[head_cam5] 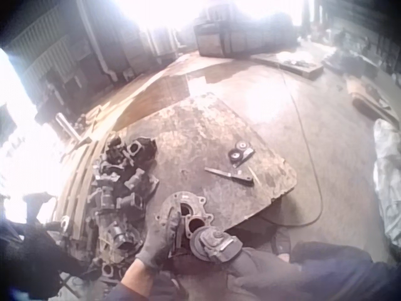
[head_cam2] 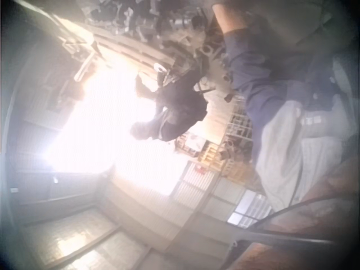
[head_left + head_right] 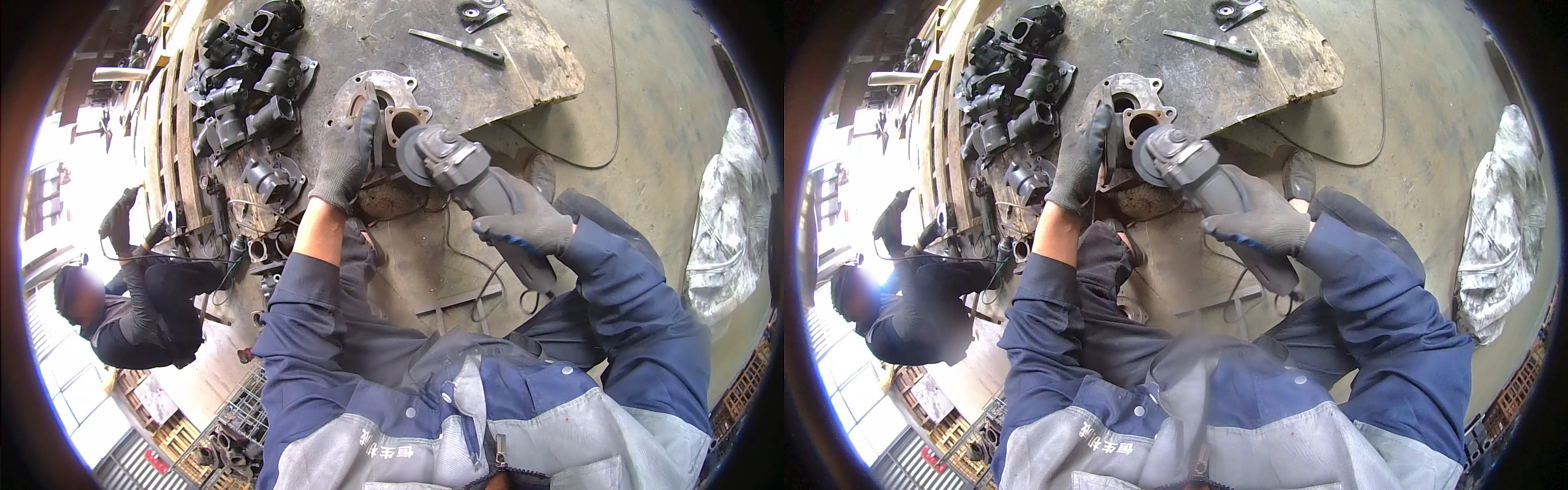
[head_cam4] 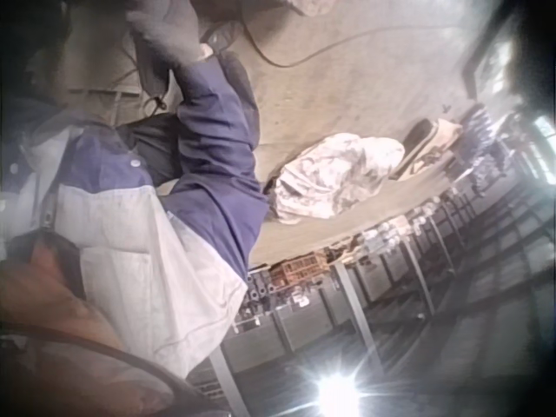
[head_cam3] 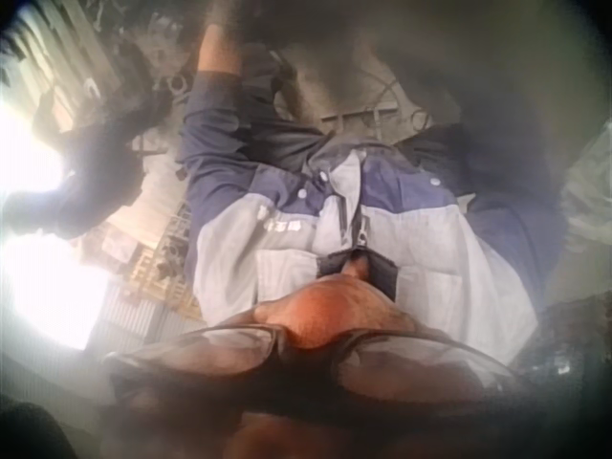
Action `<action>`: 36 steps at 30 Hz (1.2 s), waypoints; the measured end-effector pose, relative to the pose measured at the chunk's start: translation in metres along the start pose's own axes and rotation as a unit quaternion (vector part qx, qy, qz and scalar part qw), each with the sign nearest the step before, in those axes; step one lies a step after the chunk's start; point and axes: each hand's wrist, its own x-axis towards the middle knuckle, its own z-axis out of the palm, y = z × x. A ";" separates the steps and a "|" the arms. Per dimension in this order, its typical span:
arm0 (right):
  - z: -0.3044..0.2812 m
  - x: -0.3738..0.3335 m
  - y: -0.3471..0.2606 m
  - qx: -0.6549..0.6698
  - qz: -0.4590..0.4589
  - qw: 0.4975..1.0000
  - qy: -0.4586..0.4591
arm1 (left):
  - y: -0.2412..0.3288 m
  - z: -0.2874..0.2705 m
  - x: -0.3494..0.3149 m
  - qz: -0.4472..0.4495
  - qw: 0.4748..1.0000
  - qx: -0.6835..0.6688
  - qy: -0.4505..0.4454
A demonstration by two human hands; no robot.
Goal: The person sits on the floor and uses an angle grinder to smooth the edges of metal parts. They pick up a part, grind its edges, inspect it, and place it into a wire basket. The process is repeated with another part.
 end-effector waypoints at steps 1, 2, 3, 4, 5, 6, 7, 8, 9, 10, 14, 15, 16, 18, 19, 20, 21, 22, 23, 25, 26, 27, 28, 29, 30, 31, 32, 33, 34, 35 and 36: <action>0.001 0.002 0.002 -0.076 -0.044 0.996 0.008 | 0.000 0.001 0.000 -0.014 0.999 -0.029 -0.005; 0.001 0.003 0.004 -0.090 -0.048 0.995 0.010 | 0.000 0.001 -0.001 0.002 1.000 -0.019 0.008; 0.000 0.003 0.007 -0.105 -0.052 0.993 0.013 | 0.000 0.002 -0.001 0.021 1.000 -0.010 0.013; -0.002 0.002 0.009 -0.121 -0.056 0.991 0.018 | 0.000 0.002 0.000 0.041 0.999 -0.001 0.019; -0.005 0.001 0.012 -0.134 -0.081 0.988 0.017 | 0.000 0.003 0.000 0.060 0.998 0.004 0.028; -0.008 -0.001 0.015 -0.143 -0.058 0.988 0.020 | -0.001 0.004 0.001 0.079 0.996 0.008 0.038; -0.011 -0.004 0.018 -0.147 -0.054 0.987 0.019 | -0.002 0.004 0.001 0.096 0.994 0.010 0.049; -0.014 -0.007 0.021 -0.153 -0.045 0.987 0.020 | -0.003 0.004 0.001 0.074 0.997 -0.003 0.035; -0.015 -0.008 0.023 -0.093 -0.031 0.995 0.021 | -0.005 0.003 0.002 0.051 0.998 -0.016 0.020; -0.016 -0.009 0.024 -0.034 -0.013 0.999 0.024 | -0.006 0.002 0.003 0.029 0.999 -0.028 0.004; -0.020 0.000 0.021 0.214 0.114 0.970 0.030 | -0.009 0.000 0.004 0.046 0.998 0.038 0.002; -0.020 0.005 0.018 0.244 0.112 0.963 0.020 | -0.008 -0.001 0.003 0.092 0.993 0.072 0.007; -0.022 0.012 0.015 0.274 0.113 0.955 0.011 | -0.007 -0.001 0.003 0.100 0.992 0.073 0.010; -0.025 0.022 0.011 0.293 0.092 0.952 -0.009 | -0.003 0.000 -0.001 0.074 0.996 0.040 0.014; -0.023 0.023 0.011 0.301 0.109 0.947 -0.002 | 0.000 0.000 -0.002 0.042 0.999 0.011 0.016; -0.023 0.023 0.011 0.316 0.115 0.942 0.002 | 0.002 0.000 -0.002 0.041 0.999 0.021 0.014; -0.022 0.021 0.013 0.341 0.106 0.934 -0.011 | 0.005 0.000 -0.003 0.040 0.998 0.035 0.013; -0.019 0.017 0.015 0.367 0.120 0.922 -0.016 | 0.006 -0.001 -0.003 0.034 0.998 0.051 0.013; -0.017 0.011 0.018 0.376 0.129 0.917 -0.027 | 0.006 -0.001 -0.004 0.041 0.998 0.041 0.013; -0.014 -0.004 0.024 0.397 0.147 0.905 -0.050 | 0.005 -0.002 -0.004 0.039 0.999 0.033 0.011; -0.012 -0.011 0.026 0.393 0.164 0.903 -0.054 | 0.003 -0.002 -0.003 0.042 0.999 0.031 0.010; -0.010 -0.021 0.028 0.409 0.173 0.894 -0.068 | 0.000 -0.001 -0.002 0.042 0.998 0.038 0.009; -0.009 -0.028 0.028 0.428 0.174 0.883 -0.081 | -0.003 0.000 0.000 0.041 0.998 0.046 0.006; -0.009 -0.032 0.028 0.436 0.186 0.877 -0.082 | -0.005 0.002 0.002 0.069 0.996 0.049 0.030; -0.009 -0.034 0.027 0.438 0.178 0.878 -0.079 | -0.007 0.004 0.004 0.096 0.993 0.053 0.052; -0.008 -0.035 0.026 0.435 0.175 0.881 -0.067 | -0.008 0.005 0.004 0.095 0.991 0.070 0.061; -0.008 -0.035 0.023 0.436 0.164 0.883 -0.063 | -0.009 0.004 0.003 0.084 0.996 0.001 0.041; -0.009 -0.034 0.020 0.430 0.144 0.890 -0.039 | -0.010 0.001 0.002 0.044 0.997 -0.056 0.007; -0.011 -0.032 0.016 0.427 0.116 0.896 -0.023 | -0.010 -0.001 -0.001 0.004 0.993 -0.113 -0.024; -0.014 -0.028 0.012 0.420 0.097 0.902 0.004 | -0.009 -0.006 -0.005 0.068 0.994 -0.063 -0.051; -0.019 -0.026 0.007 0.416 0.052 0.908 0.005 | -0.009 -0.014 -0.009 0.133 0.988 -0.012 -0.077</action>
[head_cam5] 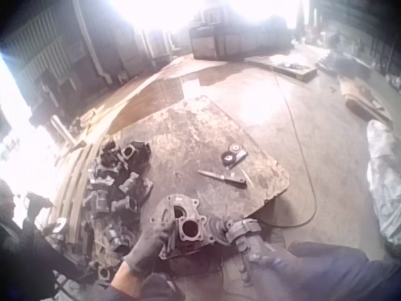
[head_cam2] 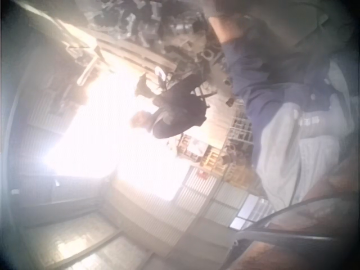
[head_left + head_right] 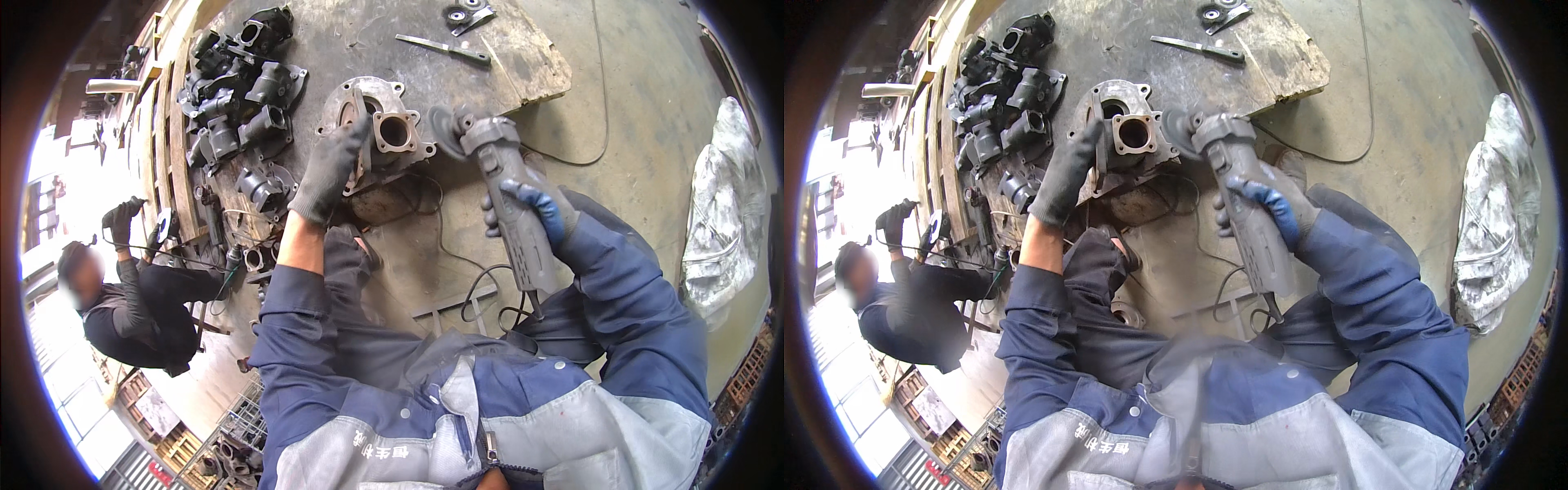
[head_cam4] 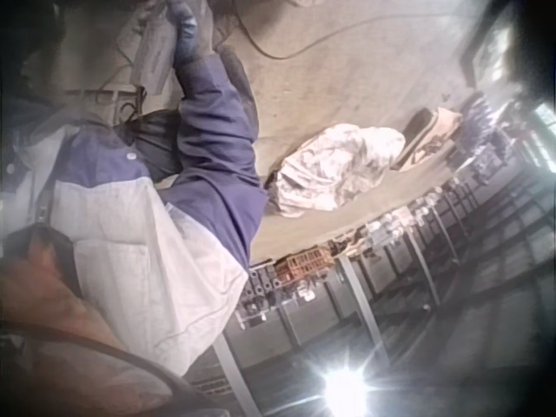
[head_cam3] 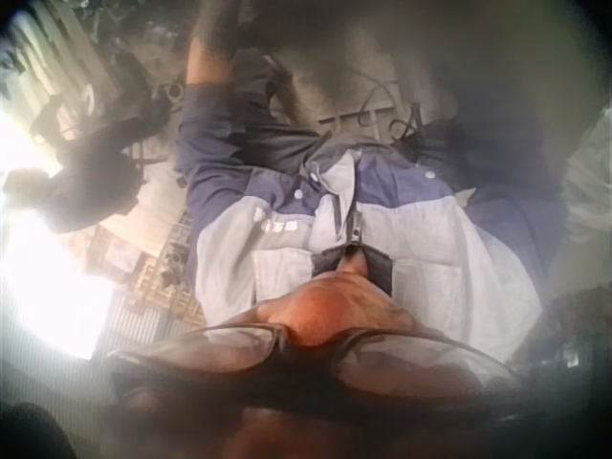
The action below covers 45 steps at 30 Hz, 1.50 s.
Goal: The person sits on the floor and uses an angle grinder to smooth the edges of metal parts. They pick up a part, grind its edges, inspect it, and place it into a wire basket. The process is repeated with another part.
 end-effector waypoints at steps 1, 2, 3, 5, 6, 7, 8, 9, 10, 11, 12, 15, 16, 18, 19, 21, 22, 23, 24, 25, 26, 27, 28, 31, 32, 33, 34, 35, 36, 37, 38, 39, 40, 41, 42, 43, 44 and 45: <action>0.002 0.003 -0.006 -0.006 -0.012 1.000 0.015 | 0.002 -0.001 -0.005 0.042 0.998 0.052 -0.013; 0.004 0.005 -0.012 -0.002 -0.024 0.999 0.030 | 0.003 -0.003 -0.010 0.045 0.997 0.050 -0.034; 0.006 0.005 -0.018 0.002 -0.038 0.998 0.042 | 0.004 -0.001 -0.015 0.030 0.998 0.050 -0.033; 0.010 0.007 -0.029 -0.007 -0.062 0.997 0.050 | 0.003 0.005 -0.022 0.000 0.998 0.054 -0.039; 0.012 0.006 -0.034 -0.011 -0.074 0.996 0.056 | 0.002 0.009 -0.024 0.016 0.997 0.070 -0.022; 0.015 0.006 -0.037 -0.018 -0.079 0.995 0.058 | 0.000 0.012 -0.024 -0.008 0.997 0.071 -0.012; 0.018 0.007 -0.040 -0.025 -0.086 0.994 0.062 | -0.001 0.015 -0.020 -0.011 0.997 0.070 -0.003; 0.021 0.007 -0.043 -0.033 -0.096 0.993 0.067 | -0.002 0.016 -0.017 -0.012 0.997 0.071 0.013; 0.023 0.006 -0.045 -0.031 -0.106 0.992 0.063 | -0.001 0.019 -0.014 -0.045 0.998 0.025 0.021; 0.026 0.007 -0.046 -0.035 -0.103 0.991 0.078 | 0.001 0.019 -0.008 -0.045 0.998 -0.025 0.034; 0.028 0.007 -0.048 -0.032 -0.107 0.991 0.071 | 0.004 0.019 0.001 -0.065 0.995 -0.065 0.045; 0.032 0.009 -0.052 -0.025 -0.122 0.991 0.044 | 0.017 0.015 0.018 -0.118 0.978 -0.105 0.139; 0.033 0.009 -0.052 -0.020 -0.128 0.991 0.035 | 0.021 0.011 0.020 -0.137 0.967 -0.145 0.155; 0.035 0.007 -0.054 -0.029 -0.138 0.989 0.041 | 0.025 0.002 0.022 -0.136 0.962 -0.166 0.167; 0.036 0.006 -0.054 -0.036 -0.141 0.988 0.042 | 0.025 0.000 0.023 -0.203 0.954 -0.157 0.158; 0.037 0.004 -0.053 -0.057 -0.120 0.989 0.064 | 0.019 -0.001 0.026 -0.268 0.939 -0.149 0.156; 0.037 0.003 -0.052 -0.062 -0.120 0.989 0.058 | 0.014 -0.002 0.030 -0.186 0.972 0.013 0.143; 0.037 0.005 -0.052 -0.067 -0.094 0.990 0.078 | 0.009 0.004 0.029 -0.258 0.952 -0.053 0.156; 0.037 0.008 -0.050 -0.064 -0.078 0.991 0.083 | 0.004 0.004 0.032 -0.227 0.963 -0.039 0.140; 0.037 0.009 -0.049 -0.063 -0.060 0.991 0.100 | -0.001 0.006 0.032 -0.218 0.969 -0.008 0.113; 0.037 0.011 -0.046 -0.074 -0.058 0.990 0.103 | -0.004 0.006 0.031 -0.204 0.973 -0.015 0.111; 0.037 0.013 -0.043 -0.094 -0.051 0.989 0.099 | -0.007 0.006 0.030 -0.221 0.970 -0.007 0.100; 0.037 0.016 -0.039 -0.114 -0.041 0.987 0.101 | -0.008 0.006 0.028 -0.237 0.967 0.000 0.088; 0.038 0.023 -0.024 -0.157 -0.026 0.984 0.084 | -0.006 0.003 0.025 -0.275 0.957 -0.057 0.074; 0.039 0.026 -0.017 -0.192 -0.036 0.977 0.085 | -0.004 0.003 0.025 -0.274 0.954 -0.096 0.077; 0.040 0.028 -0.011 -0.227 -0.046 0.969 0.087 | -0.003 0.004 0.025 -0.271 0.949 -0.136 0.085; 0.038 0.030 -0.008 -0.237 -0.025 0.969 0.064 | -0.002 0.004 0.025 -0.268 0.943 -0.176 0.094; 0.038 0.033 -0.002 -0.270 -0.044 0.960 0.058 | -0.002 0.005 0.025 -0.266 0.922 -0.270 0.078; 0.038 0.036 0.004 -0.302 -0.062 0.950 0.052 | -0.002 0.005 0.024 -0.261 0.893 -0.362 0.062; 0.039 0.038 0.010 -0.337 -0.066 0.937 0.056 | -0.002 0.005 0.023 -0.249 0.852 -0.459 0.029; 0.040 0.040 0.016 -0.349 -0.062 0.933 0.057 | -0.003 0.003 0.021 -0.246 0.864 -0.437 0.034; 0.039 0.042 0.018 -0.361 -0.084 0.928 0.039 | -0.004 0.003 0.020 -0.233 0.874 -0.426 0.033; 0.040 0.044 0.022 -0.380 -0.087 0.920 0.037 | -0.004 0.001 0.019 -0.219 0.881 -0.419 0.033; 0.041 0.046 0.024 -0.399 -0.092 0.912 0.034 | -0.004 0.001 0.018 -0.205 0.887 -0.411 0.032; 0.042 0.048 0.025 -0.411 -0.096 0.906 0.037 | -0.004 -0.001 0.017 -0.215 0.881 -0.420 0.025; 0.043 0.049 0.026 -0.422 -0.101 0.900 0.038 | -0.003 -0.002 0.015 -0.225 0.874 -0.429 0.019; 0.045 0.050 0.026 -0.434 -0.111 0.893 0.039 | -0.002 -0.004 0.014 -0.236 0.868 -0.438 0.012; 0.046 0.050 0.027 -0.422 -0.098 0.900 0.037 | -0.001 -0.005 0.013 -0.242 0.863 -0.442 0.014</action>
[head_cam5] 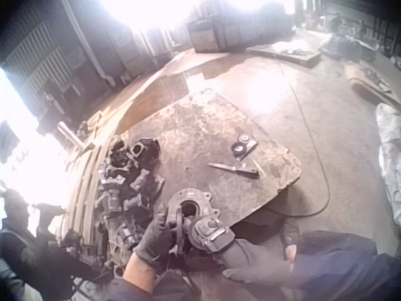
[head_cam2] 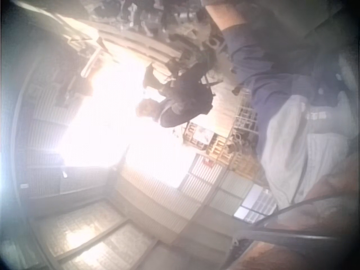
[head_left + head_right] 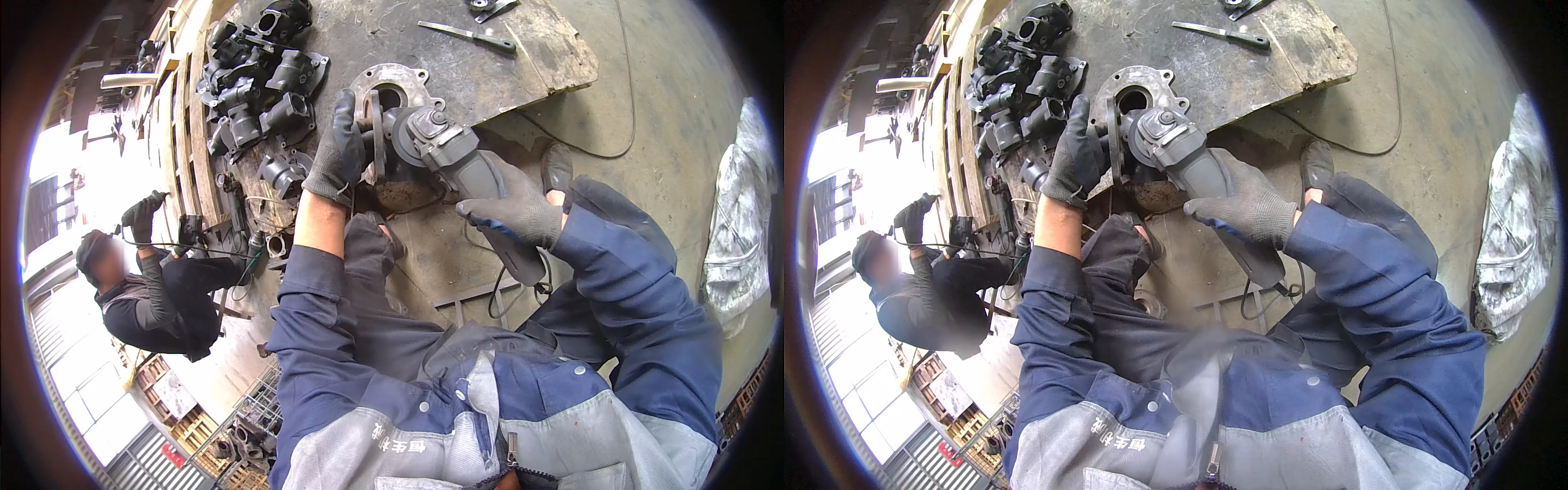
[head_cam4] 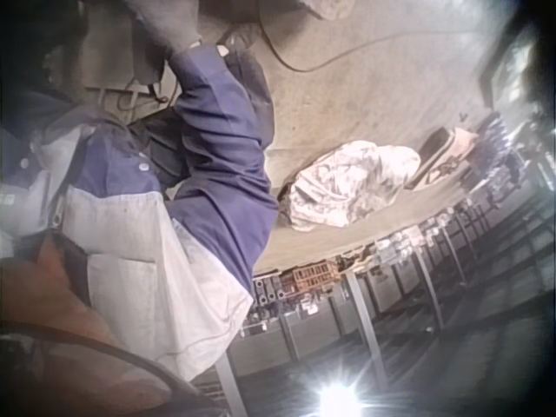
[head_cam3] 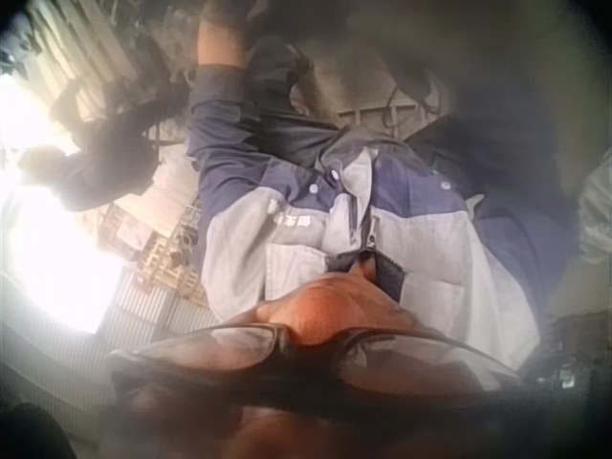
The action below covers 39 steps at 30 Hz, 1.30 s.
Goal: The person sits on the floor and uses an angle grinder to smooth the edges of metal parts. They pick up a part, grind its edges, inspect it, and place it into a wire basket. The process is repeated with another part.
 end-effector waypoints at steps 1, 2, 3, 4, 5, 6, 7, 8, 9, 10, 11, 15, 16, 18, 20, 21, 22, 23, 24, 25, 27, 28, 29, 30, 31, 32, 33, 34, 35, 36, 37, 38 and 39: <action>0.001 0.000 -0.001 0.012 0.008 1.000 -0.005 | 0.000 0.001 -0.002 -0.006 1.000 -0.007 0.004; 0.002 0.000 -0.002 0.019 0.015 1.000 -0.010 | 0.001 0.001 -0.004 -0.014 1.000 -0.022 -0.008; 0.003 0.001 -0.002 0.018 0.012 1.000 -0.007 | 0.002 0.001 -0.005 -0.012 1.000 -0.001 0.005; 0.004 0.001 -0.003 0.013 0.008 1.000 -0.003 | 0.004 0.000 -0.007 -0.013 1.000 0.012 0.003; 0.005 0.002 -0.003 0.008 0.004 1.000 0.001 | 0.005 0.000 -0.008 -0.021 1.000 0.022 0.009; 0.006 0.003 -0.003 0.002 0.000 1.000 0.001 | 0.004 0.000 -0.009 -0.010 1.000 0.014 -0.012; 0.006 0.005 -0.004 -0.005 -0.004 1.000 0.001 | 0.004 0.000 -0.010 -0.007 1.000 0.003 -0.023; 0.007 0.006 -0.005 -0.015 -0.010 1.000 0.008 | 0.004 0.000 -0.010 -0.004 0.999 -0.007 -0.036; 0.008 0.007 -0.006 -0.005 -0.006 1.000 0.004 | 0.003 0.001 -0.010 -0.002 0.999 -0.013 -0.030; 0.009 0.008 -0.008 0.001 -0.004 1.000 0.007 | 0.002 0.001 -0.009 0.001 1.000 -0.018 -0.026; 0.009 0.009 -0.010 0.000 0.001 1.000 0.009 | 0.001 0.001 -0.008 -0.001 0.999 -0.030 -0.023; 0.003 0.006 -0.018 -0.140 0.013 0.990 -0.009 | 0.000 -0.002 -0.003 -0.026 0.999 -0.041 -0.024; 0.000 0.002 -0.020 -0.154 0.025 0.988 -0.020 | 0.000 -0.003 -0.003 -0.023 0.998 -0.044 -0.028; -0.002 -0.004 -0.020 -0.167 0.035 0.985 -0.023 | 0.001 -0.005 -0.003 -0.017 0.999 -0.033 -0.028; -0.003 -0.005 -0.018 -0.172 0.034 0.984 -0.014 | 0.002 -0.006 -0.005 -0.011 1.000 -0.009 -0.021; -0.003 -0.004 -0.016 -0.122 0.030 0.992 -0.016 | 0.003 -0.005 -0.006 -0.008 1.000 -0.002 -0.019; -0.004 0.001 -0.015 -0.079 0.026 0.996 -0.020 | 0.002 -0.004 -0.008 -0.004 1.000 0.006 -0.018; -0.004 0.004 -0.015 -0.044 0.043 0.998 -0.019 | 0.002 -0.002 -0.009 -0.001 1.000 0.015 -0.017; -0.004 0.008 -0.014 0.001 0.026 0.999 -0.031 | 0.001 0.000 -0.010 0.008 1.000 0.004 -0.009; -0.004 0.011 -0.015 0.037 0.028 0.998 -0.039 | 0.001 0.002 -0.010 0.018 1.000 -0.005 -0.003; -0.004 0.012 -0.016 0.109 0.063 0.991 -0.048 | 0.002 0.005 -0.010 0.021 1.000 -0.012 -0.003; -0.004 0.010 -0.018 0.145 0.095 0.983 -0.051 | 0.003 0.006 -0.011 0.016 1.000 -0.009 -0.010; -0.004 0.007 -0.020 0.181 0.127 0.974 -0.054 | 0.005 0.005 -0.012 0.005 1.000 -0.011 -0.016; -0.004 0.005 -0.022 0.188 0.134 0.971 -0.055 | 0.006 0.005 -0.014 -0.001 1.000 0.003 -0.019; -0.006 0.001 -0.024 0.195 0.142 0.969 -0.057 | 0.008 0.004 -0.016 -0.012 1.000 0.011 -0.021; -0.008 -0.001 -0.027 0.203 0.151 0.966 -0.057 | 0.008 0.003 -0.019 -0.041 0.999 0.017 -0.003; -0.010 -0.003 -0.029 0.192 0.135 0.971 -0.039 | 0.008 0.003 -0.021 -0.023 0.998 0.050 -0.017; -0.013 -0.005 -0.032 0.182 0.121 0.976 -0.020 | 0.007 0.002 -0.024 -0.005 0.998 0.051 -0.043; -0.017 -0.007 -0.034 0.172 0.123 0.977 0.002 | 0.004 0.001 -0.031 -0.002 0.997 0.057 -0.050; -0.021 -0.008 -0.037 0.196 0.114 0.974 0.010 | 0.000 0.000 -0.037 0.021 0.995 0.046 -0.091; -0.027 -0.009 -0.040 0.221 0.119 0.968 0.021 | -0.005 -0.001 -0.041 0.021 0.992 0.096 -0.078; -0.032 -0.009 -0.043 0.246 0.129 0.960 0.036 | -0.011 -0.003 -0.044 0.042 0.986 0.130 -0.098; -0.039 -0.012 -0.046 0.252 0.114 0.960 0.042 | -0.017 -0.006 -0.046 0.066 0.977 0.160 -0.126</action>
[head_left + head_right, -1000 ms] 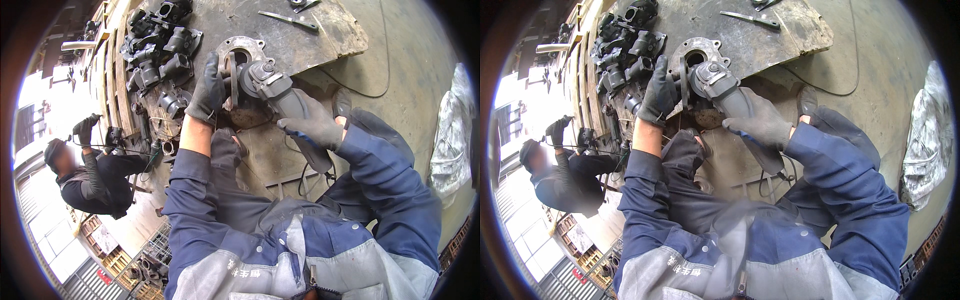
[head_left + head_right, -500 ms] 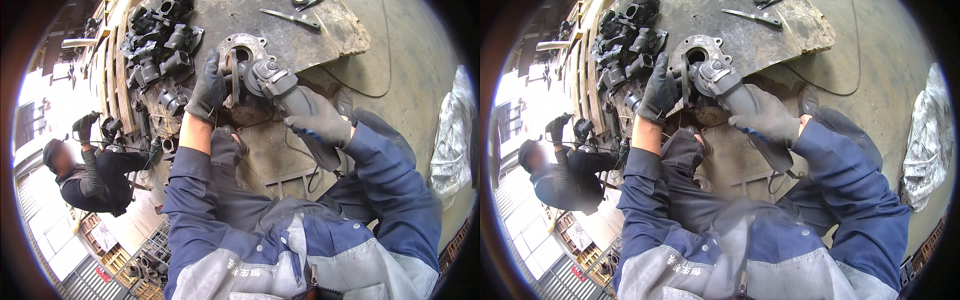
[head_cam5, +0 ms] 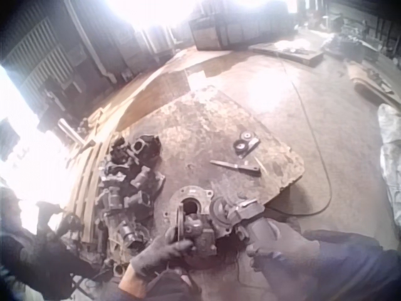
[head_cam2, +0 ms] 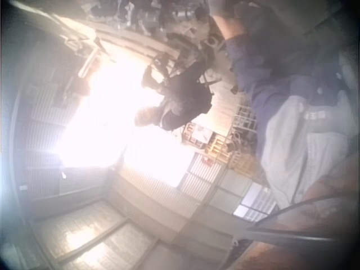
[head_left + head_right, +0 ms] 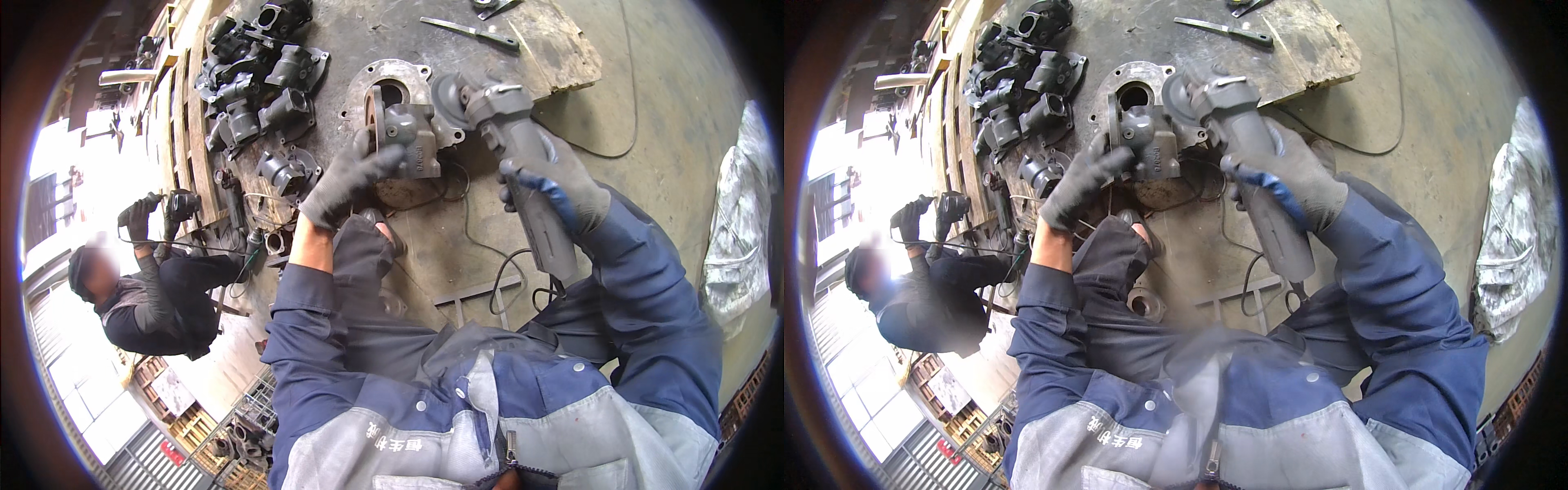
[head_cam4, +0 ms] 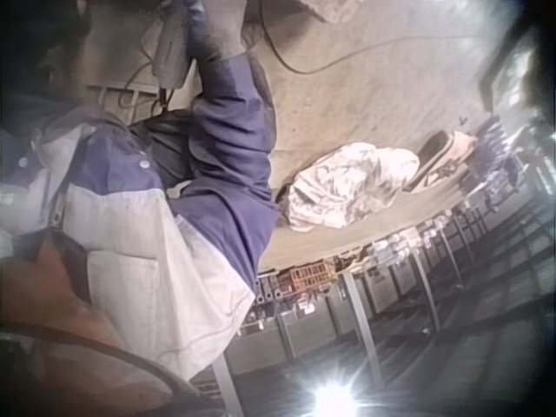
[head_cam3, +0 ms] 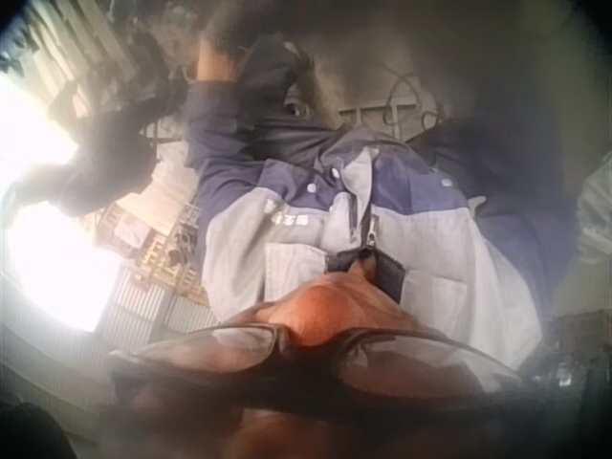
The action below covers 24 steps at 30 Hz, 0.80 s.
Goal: The person sits on the floor and uses an angle grinder to smooth the edges of metal parts. They pick up a part, grind its edges, inspect it, and place it into a wire basket. The process is repeated with another part.
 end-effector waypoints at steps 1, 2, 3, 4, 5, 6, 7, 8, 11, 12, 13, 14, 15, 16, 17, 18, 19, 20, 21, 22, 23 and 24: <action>-0.002 0.000 -0.004 -0.004 -0.007 1.000 0.011 | -0.006 -0.001 -0.001 0.044 0.993 0.108 0.015; -0.005 0.001 -0.008 -0.009 -0.014 1.000 0.021 | -0.013 -0.003 -0.001 0.094 0.972 0.211 0.026; -0.007 0.001 -0.012 -0.015 -0.022 0.999 0.032 | -0.019 -0.006 0.001 0.139 0.938 0.314 0.042; -0.008 0.000 -0.014 0.010 -0.052 0.998 0.022 | -0.026 -0.007 0.000 0.127 0.964 0.231 0.017; -0.008 0.000 -0.015 0.016 -0.059 0.998 0.022 | -0.030 -0.010 0.004 0.124 0.956 0.264 0.029; -0.008 0.001 -0.017 0.020 -0.062 0.997 0.028 | -0.033 -0.011 0.007 0.122 0.946 0.297 0.041; -0.008 0.001 -0.019 0.026 -0.063 0.997 0.035 | -0.034 -0.012 0.009 0.094 0.932 0.346 0.060; -0.008 0.001 -0.021 0.027 -0.069 0.997 0.029 | -0.033 -0.012 0.011 0.101 0.955 0.276 0.043; -0.007 -0.002 -0.025 0.033 -0.076 0.996 0.022 | -0.019 -0.005 0.016 0.065 0.989 0.127 0.039; -0.007 -0.002 -0.026 0.034 -0.079 0.996 0.022 | -0.012 -0.001 0.019 0.068 0.992 0.090 0.060; -0.007 -0.003 -0.027 0.034 -0.080 0.996 0.022 | -0.004 0.003 0.022 0.067 0.993 0.054 0.080; -0.006 -0.005 -0.028 0.030 -0.081 0.996 0.027 | 0.001 0.007 0.023 0.038 0.994 -0.009 0.105; -0.006 -0.007 -0.029 0.027 -0.082 0.996 0.033 | 0.009 0.007 0.027 0.000 0.979 0.104 0.176; -0.005 -0.008 -0.030 0.025 -0.084 0.995 0.037 | 0.015 0.007 0.029 -0.049 0.972 0.117 0.196; -0.005 -0.009 -0.030 0.026 -0.082 0.996 0.039 | 0.018 0.006 0.031 -0.066 0.967 0.131 0.208; -0.005 -0.010 -0.031 0.027 -0.079 0.996 0.038 | 0.019 0.006 0.034 -0.100 0.968 0.066 0.220; -0.006 -0.012 -0.031 0.027 -0.078 0.996 0.036 | 0.017 0.005 0.037 -0.119 0.966 0.004 0.231; -0.006 -0.012 -0.031 0.020 -0.072 0.997 0.036 | 0.014 0.003 0.042 -0.136 0.961 -0.049 0.237; -0.007 -0.012 -0.030 0.013 -0.066 0.997 0.038 | 0.010 0.001 0.048 -0.116 0.965 -0.097 0.212; -0.008 -0.013 -0.030 0.006 -0.059 0.997 0.040 | 0.004 -0.002 0.055 -0.096 0.968 -0.138 0.184; -0.009 -0.013 -0.028 0.010 -0.053 0.998 0.038 | -0.002 -0.004 0.062 -0.076 0.970 -0.176 0.153; -0.010 -0.012 -0.026 0.013 -0.046 0.998 0.035 | -0.009 -0.005 0.070 -0.074 0.969 -0.180 0.152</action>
